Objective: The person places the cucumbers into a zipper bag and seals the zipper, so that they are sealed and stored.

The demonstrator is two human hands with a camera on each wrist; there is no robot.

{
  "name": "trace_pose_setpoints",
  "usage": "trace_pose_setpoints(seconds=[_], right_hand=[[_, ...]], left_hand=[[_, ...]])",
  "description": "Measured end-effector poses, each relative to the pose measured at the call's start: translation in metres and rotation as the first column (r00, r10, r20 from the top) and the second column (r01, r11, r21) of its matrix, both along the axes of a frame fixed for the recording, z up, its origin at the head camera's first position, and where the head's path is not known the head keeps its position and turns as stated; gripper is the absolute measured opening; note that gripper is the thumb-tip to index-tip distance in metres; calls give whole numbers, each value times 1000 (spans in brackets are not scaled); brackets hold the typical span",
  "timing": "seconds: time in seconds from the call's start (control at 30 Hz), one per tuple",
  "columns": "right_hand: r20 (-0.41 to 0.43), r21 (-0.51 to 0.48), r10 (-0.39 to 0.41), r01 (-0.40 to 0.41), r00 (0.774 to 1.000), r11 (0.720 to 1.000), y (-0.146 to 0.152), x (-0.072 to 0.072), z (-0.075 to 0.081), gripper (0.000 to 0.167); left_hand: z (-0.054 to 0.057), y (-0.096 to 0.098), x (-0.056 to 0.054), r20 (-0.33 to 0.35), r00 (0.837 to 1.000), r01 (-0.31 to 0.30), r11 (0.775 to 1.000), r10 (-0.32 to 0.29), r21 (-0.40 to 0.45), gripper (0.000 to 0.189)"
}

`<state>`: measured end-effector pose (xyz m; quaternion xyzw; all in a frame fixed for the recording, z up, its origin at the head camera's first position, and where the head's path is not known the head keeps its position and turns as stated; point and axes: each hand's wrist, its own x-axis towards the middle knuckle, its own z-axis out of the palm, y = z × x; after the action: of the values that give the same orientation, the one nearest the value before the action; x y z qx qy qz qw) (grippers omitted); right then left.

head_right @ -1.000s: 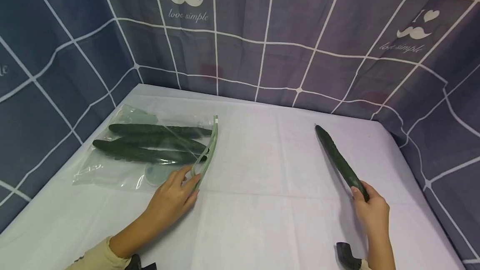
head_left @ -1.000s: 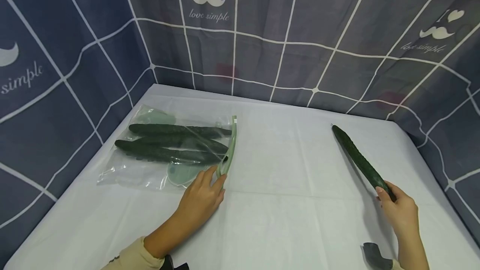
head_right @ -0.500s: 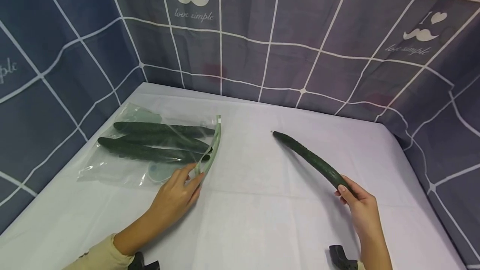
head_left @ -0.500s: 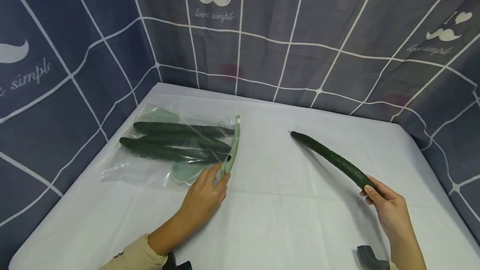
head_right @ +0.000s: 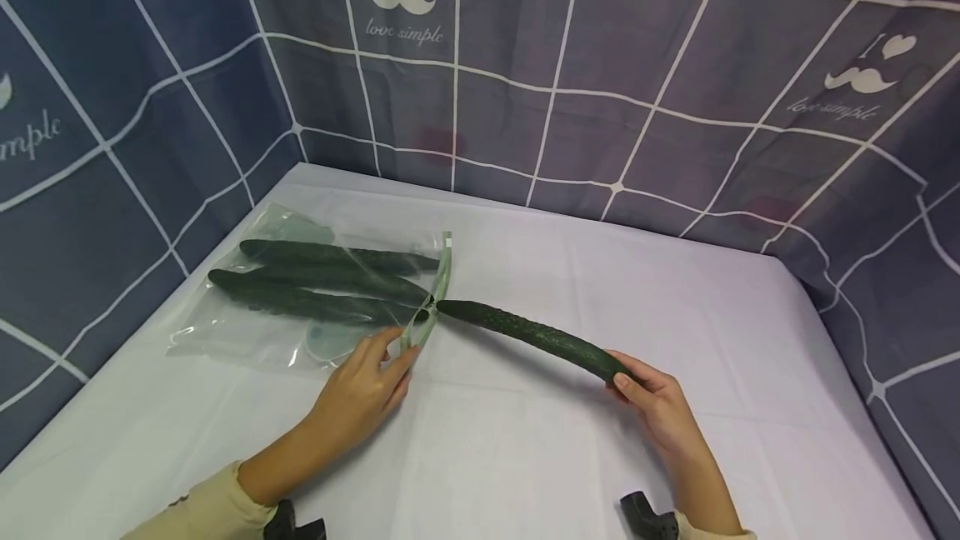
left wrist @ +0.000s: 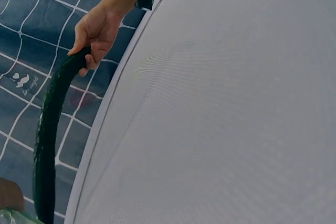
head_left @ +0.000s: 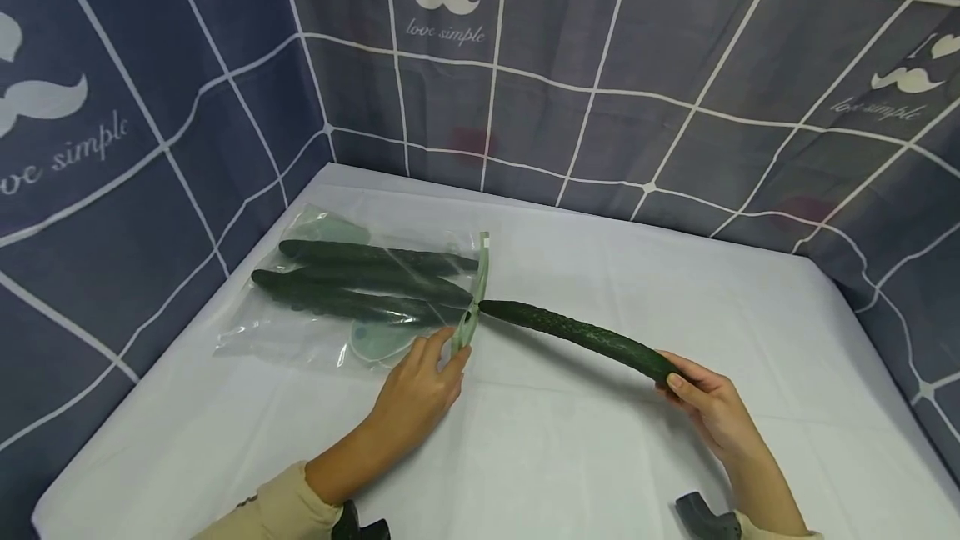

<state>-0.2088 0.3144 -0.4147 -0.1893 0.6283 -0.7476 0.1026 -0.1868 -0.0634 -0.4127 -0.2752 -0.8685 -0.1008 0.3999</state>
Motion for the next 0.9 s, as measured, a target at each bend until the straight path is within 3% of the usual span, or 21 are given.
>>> trace_pose_setpoints(seconds=[0.17,0.27,0.4,0.5,0.6,0.7,0.9], right_hand=[[17,78,26,-28,1000,997,-15,-15,0,38],[-3,185,19,-18,1000,982,-19,-25,1,34],[-77,429,45,-8,996,903,-22,-38,6,31],[-40,545,100,-62,994,836,-27,-48,8,37],[54,579,130,-137,990,804,-34,-57,9,41],[99,589,139,-171,985,790,-41,-64,7,44],[46,588,124,-128,991,799,-52,-76,-2,42]], left_hand=[[-1,1,-2,-20,1000,5,1000,-4,9,33],[-3,1,-3,-33,999,8,1000,-8,-7,32],[-5,-2,-4,-43,999,8,999,-9,-39,33],[-6,-5,-5,-44,999,12,999,-14,-45,34],[-5,-6,-5,-44,999,18,999,-20,-39,34],[-3,-7,-6,-47,999,18,999,-20,-35,33],[-3,-10,-8,-37,999,9,999,-11,-46,33]])
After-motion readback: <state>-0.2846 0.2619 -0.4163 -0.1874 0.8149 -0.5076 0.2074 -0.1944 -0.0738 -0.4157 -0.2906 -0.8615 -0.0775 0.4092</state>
